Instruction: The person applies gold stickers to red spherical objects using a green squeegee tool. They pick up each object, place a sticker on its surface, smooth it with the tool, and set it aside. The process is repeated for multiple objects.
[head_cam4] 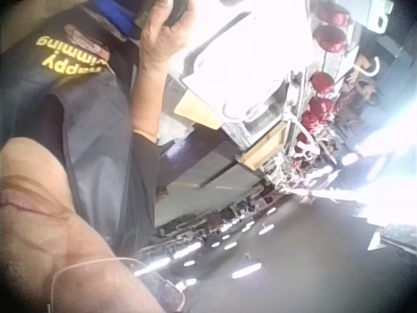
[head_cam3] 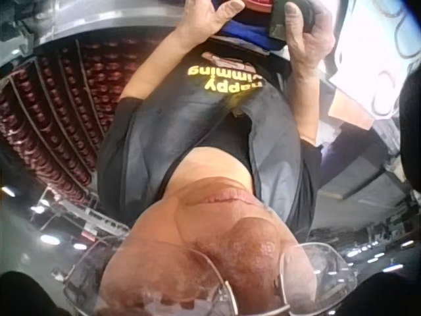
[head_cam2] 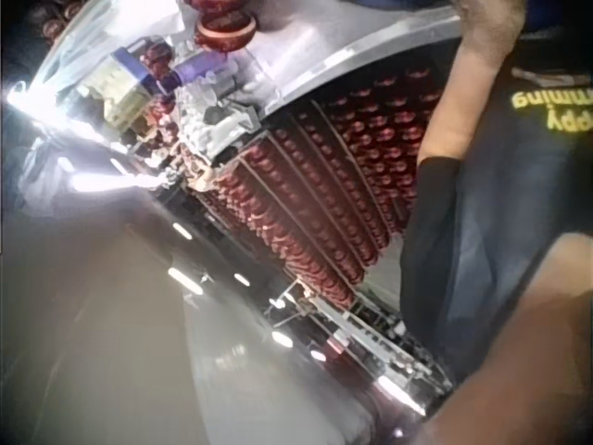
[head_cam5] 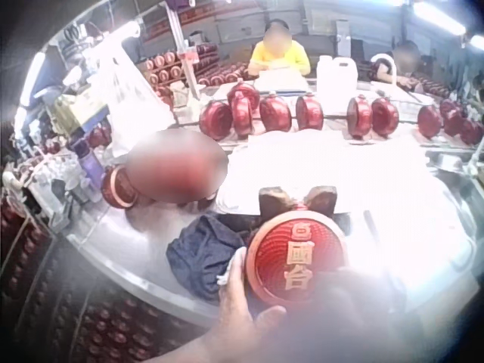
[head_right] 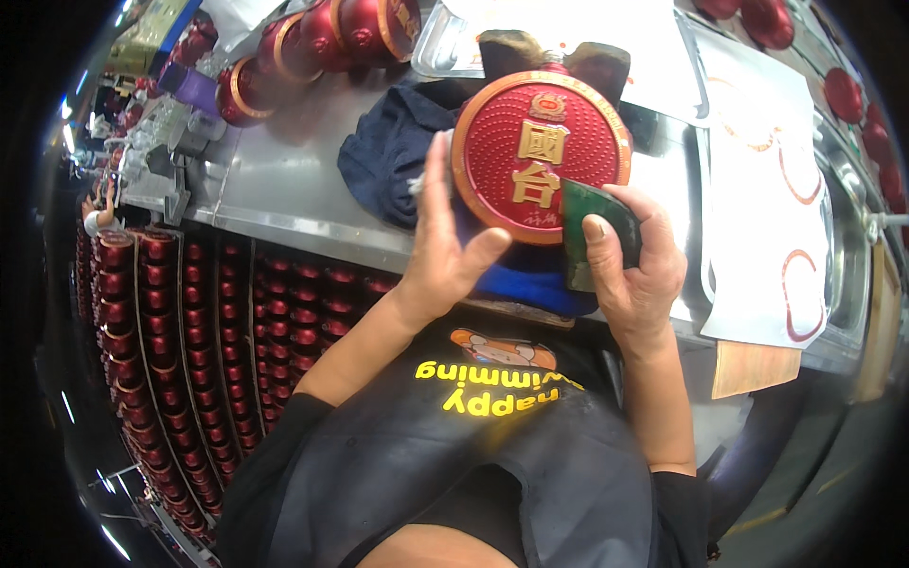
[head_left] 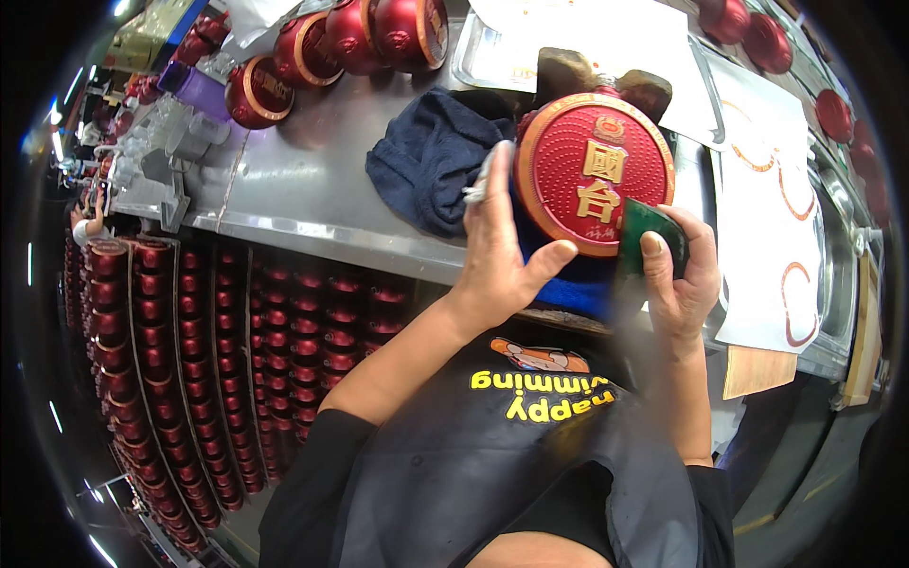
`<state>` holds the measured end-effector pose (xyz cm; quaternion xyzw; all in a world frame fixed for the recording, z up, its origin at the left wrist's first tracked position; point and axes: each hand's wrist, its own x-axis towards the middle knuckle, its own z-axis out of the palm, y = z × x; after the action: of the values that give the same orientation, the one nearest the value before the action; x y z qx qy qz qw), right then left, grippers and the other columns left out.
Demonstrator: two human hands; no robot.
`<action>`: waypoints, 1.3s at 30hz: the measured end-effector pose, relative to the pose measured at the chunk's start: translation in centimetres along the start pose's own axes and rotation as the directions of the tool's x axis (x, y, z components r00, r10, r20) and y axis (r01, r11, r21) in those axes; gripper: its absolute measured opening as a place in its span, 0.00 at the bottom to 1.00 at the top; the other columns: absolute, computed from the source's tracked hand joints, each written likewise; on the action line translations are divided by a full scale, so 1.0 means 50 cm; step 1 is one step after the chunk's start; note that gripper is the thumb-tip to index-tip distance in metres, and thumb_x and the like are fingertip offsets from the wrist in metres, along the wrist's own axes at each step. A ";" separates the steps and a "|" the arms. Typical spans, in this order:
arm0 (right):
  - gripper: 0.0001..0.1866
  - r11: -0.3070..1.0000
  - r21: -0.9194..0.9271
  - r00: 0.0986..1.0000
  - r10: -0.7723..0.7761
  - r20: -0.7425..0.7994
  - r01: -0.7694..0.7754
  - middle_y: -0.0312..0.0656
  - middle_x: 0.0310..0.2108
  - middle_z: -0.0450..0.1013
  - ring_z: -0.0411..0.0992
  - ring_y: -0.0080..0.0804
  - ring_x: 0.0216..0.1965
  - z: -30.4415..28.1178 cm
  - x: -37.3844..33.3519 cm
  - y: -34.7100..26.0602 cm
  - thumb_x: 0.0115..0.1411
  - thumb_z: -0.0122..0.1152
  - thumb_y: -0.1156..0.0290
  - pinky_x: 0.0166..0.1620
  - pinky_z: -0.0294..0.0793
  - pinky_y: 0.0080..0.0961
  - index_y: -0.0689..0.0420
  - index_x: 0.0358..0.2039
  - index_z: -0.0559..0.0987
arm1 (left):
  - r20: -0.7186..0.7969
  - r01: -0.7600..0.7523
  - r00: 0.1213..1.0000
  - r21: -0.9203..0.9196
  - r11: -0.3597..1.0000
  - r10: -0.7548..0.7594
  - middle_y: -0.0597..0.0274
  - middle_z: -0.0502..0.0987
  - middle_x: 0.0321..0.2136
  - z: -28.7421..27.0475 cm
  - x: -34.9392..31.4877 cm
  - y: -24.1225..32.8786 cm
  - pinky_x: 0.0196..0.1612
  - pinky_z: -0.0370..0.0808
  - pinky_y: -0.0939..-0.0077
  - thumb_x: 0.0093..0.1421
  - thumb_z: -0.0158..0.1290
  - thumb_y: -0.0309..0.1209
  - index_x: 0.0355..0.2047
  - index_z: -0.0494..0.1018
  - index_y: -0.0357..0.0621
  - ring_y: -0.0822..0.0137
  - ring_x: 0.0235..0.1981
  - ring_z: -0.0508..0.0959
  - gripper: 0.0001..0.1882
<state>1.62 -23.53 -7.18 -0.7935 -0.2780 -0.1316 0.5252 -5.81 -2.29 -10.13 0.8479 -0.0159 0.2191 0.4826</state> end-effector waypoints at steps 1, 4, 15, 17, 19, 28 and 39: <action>0.17 1.000 0.002 1.000 -0.020 -0.002 0.020 0.45 0.40 0.80 0.78 0.29 0.39 0.004 0.001 0.000 0.66 0.68 0.68 0.45 0.77 0.25 0.63 0.51 0.78 | 0.017 0.015 1.000 0.038 0.999 -0.016 0.28 0.51 0.70 0.006 -0.005 -0.008 0.72 0.45 0.47 0.63 0.58 0.60 0.74 0.35 0.26 0.37 0.71 0.55 0.62; 0.17 1.000 -0.022 1.000 -0.014 -0.011 0.013 0.45 0.38 0.80 0.79 0.31 0.37 0.005 0.004 0.001 0.66 0.68 0.68 0.44 0.77 0.26 0.62 0.51 0.78 | 0.040 0.010 0.999 -0.023 1.000 -0.010 0.29 0.51 0.70 0.011 -0.007 -0.025 0.71 0.45 0.48 0.62 0.59 0.59 0.74 0.34 0.28 0.38 0.71 0.55 0.62; 0.16 0.995 -0.092 0.999 -0.037 -0.010 0.036 0.44 0.37 0.80 0.78 0.29 0.37 0.004 0.002 0.008 0.68 0.66 0.68 0.43 0.77 0.25 0.62 0.52 0.77 | 0.078 0.105 0.993 -0.250 0.962 -0.088 0.32 0.51 0.72 0.004 0.005 -0.025 0.72 0.45 0.49 0.61 0.63 0.52 0.75 0.34 0.31 0.39 0.73 0.53 0.62; 0.17 0.999 -0.046 1.000 0.005 -0.007 -0.005 0.43 0.37 0.80 0.77 0.28 0.37 0.005 -0.001 0.009 0.68 0.66 0.68 0.43 0.77 0.24 0.63 0.52 0.77 | 0.097 0.130 0.990 -0.289 0.949 -0.107 0.33 0.51 0.72 0.001 0.007 -0.024 0.72 0.44 0.49 0.61 0.63 0.51 0.75 0.34 0.31 0.40 0.73 0.53 0.61; 0.17 0.999 0.007 1.000 0.031 -0.004 -0.031 0.42 0.38 0.79 0.77 0.26 0.37 0.006 -0.004 0.010 0.68 0.65 0.67 0.44 0.76 0.23 0.64 0.53 0.77 | 0.088 0.118 0.991 -0.280 0.953 -0.097 0.33 0.51 0.72 0.001 0.010 -0.023 0.72 0.44 0.49 0.61 0.62 0.54 0.75 0.34 0.30 0.40 0.73 0.53 0.62; 0.17 0.996 0.037 0.996 0.082 0.019 -0.083 0.43 0.42 0.77 0.76 0.28 0.43 0.002 -0.012 0.018 0.69 0.64 0.68 0.49 0.74 0.24 0.64 0.54 0.76 | 0.033 0.061 0.998 -0.087 0.994 -0.059 0.33 0.61 0.67 0.011 0.010 -0.030 0.71 0.58 0.57 0.62 0.64 0.50 0.73 0.37 0.27 0.45 0.69 0.64 0.60; 0.17 0.997 -0.056 0.998 0.063 0.025 -0.062 0.43 0.43 0.76 0.75 0.29 0.43 -0.002 -0.010 0.010 0.69 0.63 0.68 0.50 0.74 0.25 0.64 0.54 0.76 | 0.074 -0.290 0.954 0.463 0.837 0.290 0.34 0.56 0.70 0.009 -0.078 0.034 0.70 0.37 0.35 0.68 0.48 0.59 0.75 0.47 0.38 0.37 0.73 0.50 0.49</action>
<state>1.52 -23.91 -7.77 -0.8176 -0.2562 -0.1124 0.5032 -9.59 -4.31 -10.46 0.9270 -0.0906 0.2866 0.2244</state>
